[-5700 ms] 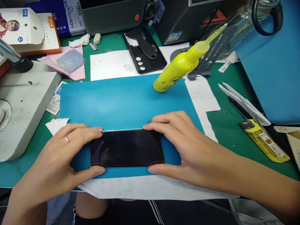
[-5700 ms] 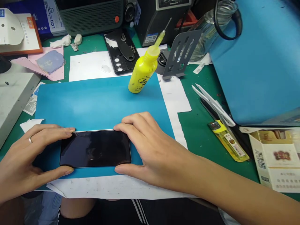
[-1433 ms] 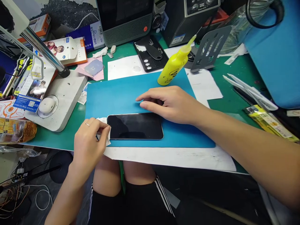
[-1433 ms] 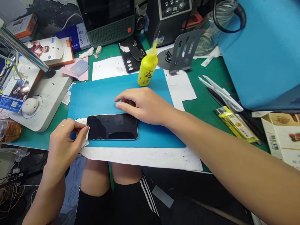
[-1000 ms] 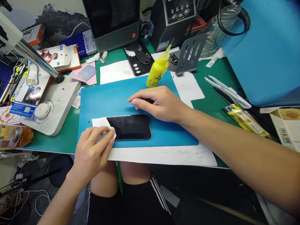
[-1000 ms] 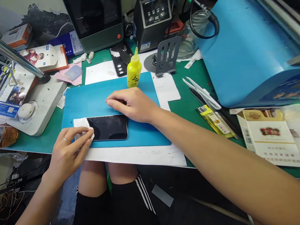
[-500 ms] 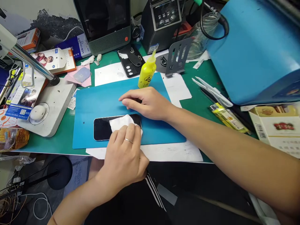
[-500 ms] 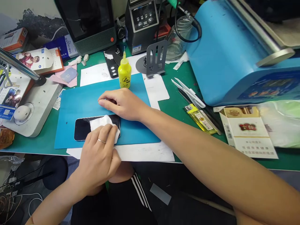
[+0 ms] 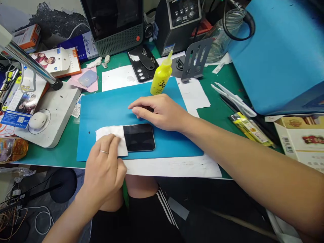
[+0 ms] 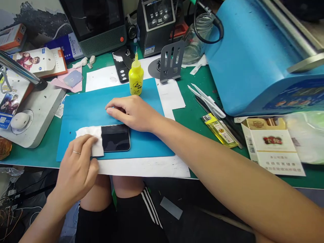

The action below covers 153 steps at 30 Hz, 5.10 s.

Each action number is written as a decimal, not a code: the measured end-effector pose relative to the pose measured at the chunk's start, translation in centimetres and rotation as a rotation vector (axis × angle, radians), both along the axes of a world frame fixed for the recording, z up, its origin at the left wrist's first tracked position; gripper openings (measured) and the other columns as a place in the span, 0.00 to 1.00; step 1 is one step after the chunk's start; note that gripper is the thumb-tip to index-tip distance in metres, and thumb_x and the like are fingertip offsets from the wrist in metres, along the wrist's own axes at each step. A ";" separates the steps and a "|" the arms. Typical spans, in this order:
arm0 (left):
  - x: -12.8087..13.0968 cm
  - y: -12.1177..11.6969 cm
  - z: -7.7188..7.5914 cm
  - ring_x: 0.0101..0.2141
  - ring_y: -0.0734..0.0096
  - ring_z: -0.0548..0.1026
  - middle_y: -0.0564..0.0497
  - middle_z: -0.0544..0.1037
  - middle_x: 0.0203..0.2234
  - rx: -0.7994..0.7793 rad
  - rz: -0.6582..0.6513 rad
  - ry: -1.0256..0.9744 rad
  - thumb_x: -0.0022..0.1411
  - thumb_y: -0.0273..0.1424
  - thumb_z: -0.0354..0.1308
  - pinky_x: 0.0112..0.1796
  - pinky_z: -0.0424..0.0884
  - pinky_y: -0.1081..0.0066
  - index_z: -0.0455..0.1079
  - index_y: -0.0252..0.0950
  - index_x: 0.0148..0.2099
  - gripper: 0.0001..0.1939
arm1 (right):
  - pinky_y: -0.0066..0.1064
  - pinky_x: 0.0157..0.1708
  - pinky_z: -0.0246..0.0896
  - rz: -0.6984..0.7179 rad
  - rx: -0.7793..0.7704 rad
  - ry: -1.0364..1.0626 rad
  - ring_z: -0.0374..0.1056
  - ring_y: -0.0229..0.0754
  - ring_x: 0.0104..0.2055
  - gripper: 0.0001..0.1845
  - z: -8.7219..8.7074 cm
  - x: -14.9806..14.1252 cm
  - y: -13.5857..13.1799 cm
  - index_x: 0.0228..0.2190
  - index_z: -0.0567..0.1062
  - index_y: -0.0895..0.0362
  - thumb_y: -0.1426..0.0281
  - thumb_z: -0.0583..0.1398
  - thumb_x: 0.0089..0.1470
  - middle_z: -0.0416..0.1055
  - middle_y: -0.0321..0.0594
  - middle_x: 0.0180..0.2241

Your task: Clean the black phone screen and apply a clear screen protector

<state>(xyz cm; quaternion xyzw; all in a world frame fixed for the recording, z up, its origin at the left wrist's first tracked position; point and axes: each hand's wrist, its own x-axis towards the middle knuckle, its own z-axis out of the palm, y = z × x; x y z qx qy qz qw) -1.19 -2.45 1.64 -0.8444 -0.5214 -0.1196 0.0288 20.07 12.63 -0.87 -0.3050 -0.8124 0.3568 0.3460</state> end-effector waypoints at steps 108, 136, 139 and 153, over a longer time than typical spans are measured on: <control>1.3 2.4 -0.3 0.75 0.60 0.51 0.46 0.56 0.75 -0.255 -0.364 0.051 0.69 0.31 0.47 0.73 0.45 0.60 0.54 0.30 0.76 0.35 | 0.37 0.37 0.54 0.034 -0.075 -0.144 0.65 0.43 0.36 0.54 -0.1 0.3 0.3 0.31 0.75 0.56 0.30 0.28 0.56 0.72 0.42 0.32; -2.9 1.9 0.3 0.74 0.49 0.54 0.35 0.57 0.74 -0.146 0.023 0.112 0.72 0.33 0.46 0.70 0.59 0.46 0.50 0.27 0.76 0.35 | 0.38 0.35 0.55 -0.042 -0.130 -0.108 0.67 0.45 0.35 0.53 0.1 0.2 0.1 0.33 0.76 0.55 0.29 0.31 0.57 0.73 0.42 0.31; -2.8 1.3 0.3 0.74 0.48 0.55 0.34 0.57 0.74 -0.129 0.032 0.118 0.71 0.33 0.48 0.69 0.60 0.47 0.51 0.27 0.76 0.35 | 0.38 0.35 0.54 -0.038 -0.123 -0.121 0.67 0.44 0.35 0.52 0.0 0.0 0.2 0.33 0.75 0.55 0.30 0.31 0.58 0.72 0.42 0.31; 4.4 3.9 -1.0 0.73 0.50 0.57 0.35 0.60 0.72 -0.163 0.018 -0.034 0.69 0.36 0.49 0.72 0.56 0.52 0.57 0.22 0.73 0.36 | 0.41 0.41 0.62 -0.062 -0.176 0.009 0.70 0.48 0.39 0.53 -0.1 0.2 0.1 0.37 0.77 0.56 0.27 0.34 0.55 0.74 0.45 0.35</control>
